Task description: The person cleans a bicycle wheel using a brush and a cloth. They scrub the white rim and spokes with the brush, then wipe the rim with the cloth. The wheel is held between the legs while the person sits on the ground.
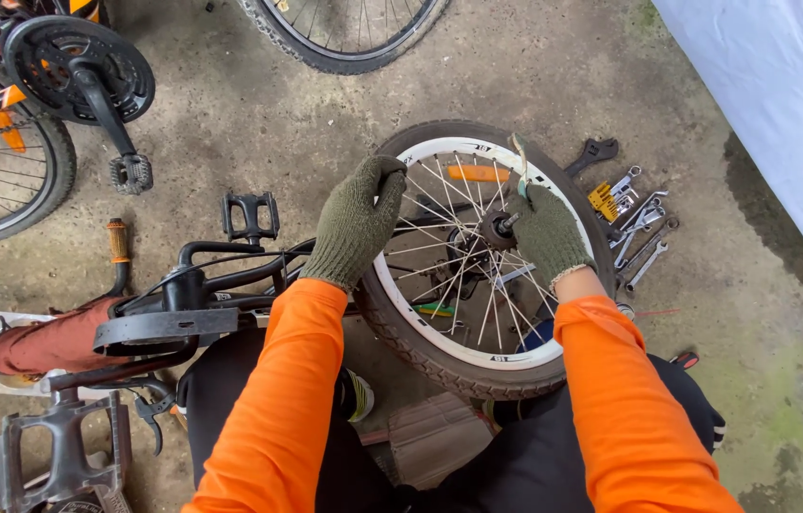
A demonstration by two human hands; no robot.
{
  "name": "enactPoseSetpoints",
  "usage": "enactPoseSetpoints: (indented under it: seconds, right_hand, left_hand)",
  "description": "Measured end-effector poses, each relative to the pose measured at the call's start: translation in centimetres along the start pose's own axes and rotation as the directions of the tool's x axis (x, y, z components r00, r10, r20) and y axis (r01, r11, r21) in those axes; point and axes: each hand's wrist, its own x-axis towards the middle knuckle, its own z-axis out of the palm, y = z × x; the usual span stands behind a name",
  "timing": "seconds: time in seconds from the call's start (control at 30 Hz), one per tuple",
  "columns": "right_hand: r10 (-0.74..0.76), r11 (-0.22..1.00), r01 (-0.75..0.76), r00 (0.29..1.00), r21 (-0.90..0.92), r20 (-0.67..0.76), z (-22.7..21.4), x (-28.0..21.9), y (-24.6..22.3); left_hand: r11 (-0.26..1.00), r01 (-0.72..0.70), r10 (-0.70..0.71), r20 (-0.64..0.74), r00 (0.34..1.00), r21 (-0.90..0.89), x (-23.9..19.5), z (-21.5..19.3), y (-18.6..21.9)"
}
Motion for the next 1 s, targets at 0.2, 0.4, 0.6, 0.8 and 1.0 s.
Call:
enactPoseSetpoints:
  seconds: [0.2,0.4,0.6,0.8,1.0]
  right_hand:
    - [0.057,0.994,-0.059,0.998,-0.091,-0.030,0.8,-5.1,-7.1]
    - [-0.176,0.938,0.145,0.982,-0.315,-0.073,1.0,1.1,2.3]
    - [-0.216,0.879,0.157,0.973,-0.451,-0.083,1.0,-0.1,0.8]
    - [-0.155,0.934,0.143,0.988,-0.327,-0.010,-0.1,1.0,1.6]
    - [-0.045,0.909,0.058,0.998,-0.413,0.040,0.3,0.2,0.1]
  left_hand:
    - [0.997,0.061,-0.060,-0.006,0.998,0.049,0.2,-0.2,-0.6]
    - [1.000,0.002,-0.002,-0.015,1.000,0.021,0.0,-0.3,0.0]
    - [0.997,-0.007,0.009,-0.031,0.999,0.077,-0.2,0.4,-0.6]
    - [0.937,-0.181,0.176,0.046,0.983,0.300,-0.2,3.0,-2.2]
    - [0.824,-0.361,0.373,0.060,0.926,0.437,-0.3,5.5,-5.3]
